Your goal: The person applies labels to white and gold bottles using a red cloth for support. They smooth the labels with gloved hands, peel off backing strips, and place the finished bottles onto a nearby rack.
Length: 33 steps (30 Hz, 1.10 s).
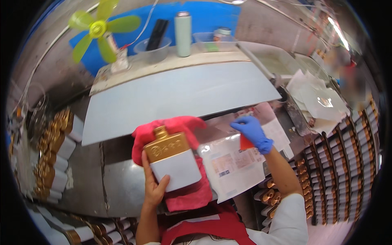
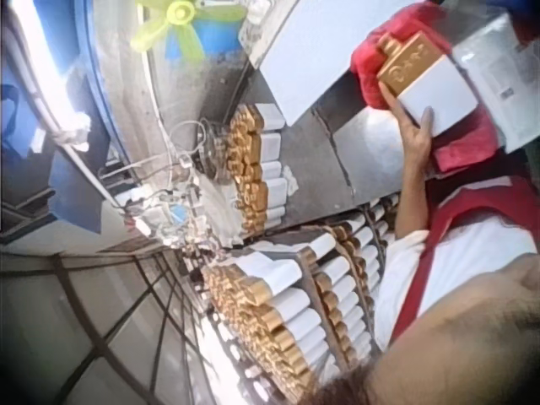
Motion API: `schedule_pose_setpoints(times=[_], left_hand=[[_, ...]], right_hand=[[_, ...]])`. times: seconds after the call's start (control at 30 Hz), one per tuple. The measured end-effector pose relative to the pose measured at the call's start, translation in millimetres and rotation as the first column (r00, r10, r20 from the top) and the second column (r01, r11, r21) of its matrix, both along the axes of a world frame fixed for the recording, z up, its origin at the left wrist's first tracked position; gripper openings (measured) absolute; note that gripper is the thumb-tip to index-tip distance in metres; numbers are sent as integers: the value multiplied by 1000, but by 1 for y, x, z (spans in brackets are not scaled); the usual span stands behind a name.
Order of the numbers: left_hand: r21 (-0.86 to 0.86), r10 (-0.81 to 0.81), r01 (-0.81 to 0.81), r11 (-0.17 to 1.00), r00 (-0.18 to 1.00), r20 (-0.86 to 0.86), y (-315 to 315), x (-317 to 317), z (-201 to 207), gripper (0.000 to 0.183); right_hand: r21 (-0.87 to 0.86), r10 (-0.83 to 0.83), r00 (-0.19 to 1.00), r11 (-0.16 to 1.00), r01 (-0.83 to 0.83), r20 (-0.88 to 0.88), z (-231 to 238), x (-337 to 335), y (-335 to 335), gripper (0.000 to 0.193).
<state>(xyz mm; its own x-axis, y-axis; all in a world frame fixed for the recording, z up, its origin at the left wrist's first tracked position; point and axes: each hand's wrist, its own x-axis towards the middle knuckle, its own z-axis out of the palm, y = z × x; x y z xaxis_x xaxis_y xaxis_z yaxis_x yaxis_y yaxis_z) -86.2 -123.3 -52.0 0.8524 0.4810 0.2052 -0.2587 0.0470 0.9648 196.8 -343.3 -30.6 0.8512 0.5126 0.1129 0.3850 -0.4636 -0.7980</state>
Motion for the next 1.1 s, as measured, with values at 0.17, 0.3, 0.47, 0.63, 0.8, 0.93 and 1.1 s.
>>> schedule_pose_setpoints(times=[0.17, 0.3, 0.47, 0.63, 0.8, 0.93, 1.1], left_hand=[[119, 22, -22, 993, 1000, 3, -1, 2, -4, 92], [43, -51, 51, 998, 999, 5, 0, 1, -1, 88], [-12, -104, 107, 994, 984, 142, 11, -3, -6, 92], [-42, -19, 23, 999, 997, 80, -5, 2, -5, 94], [17, 49, -49, 999, 999, 18, -10, 4, 0, 96], [67, 71, -72, 995, 997, 27, -6, 8, 2, 94], [216, 168, -154, 964, 985, -48, -6, 13, -2, 92]], right_hand=[[-350, 138, 969, 935, -59, 204, 35, -49, -6, 22], [-205, 201, 937, 942, -264, -284, 86, -113, 15, 19], [209, 274, 758, 961, -183, -592, 78, -165, 58, 21], [44, 212, 954, 977, -207, -212, 41, -179, 69, 24], [17, 147, 985, 989, -146, -85, 42, -176, 69, 20], [12, 94, 995, 996, -93, -20, 38, -170, 71, 14], [40, 78, 996, 996, -76, -48, 32, -166, 70, 12]])
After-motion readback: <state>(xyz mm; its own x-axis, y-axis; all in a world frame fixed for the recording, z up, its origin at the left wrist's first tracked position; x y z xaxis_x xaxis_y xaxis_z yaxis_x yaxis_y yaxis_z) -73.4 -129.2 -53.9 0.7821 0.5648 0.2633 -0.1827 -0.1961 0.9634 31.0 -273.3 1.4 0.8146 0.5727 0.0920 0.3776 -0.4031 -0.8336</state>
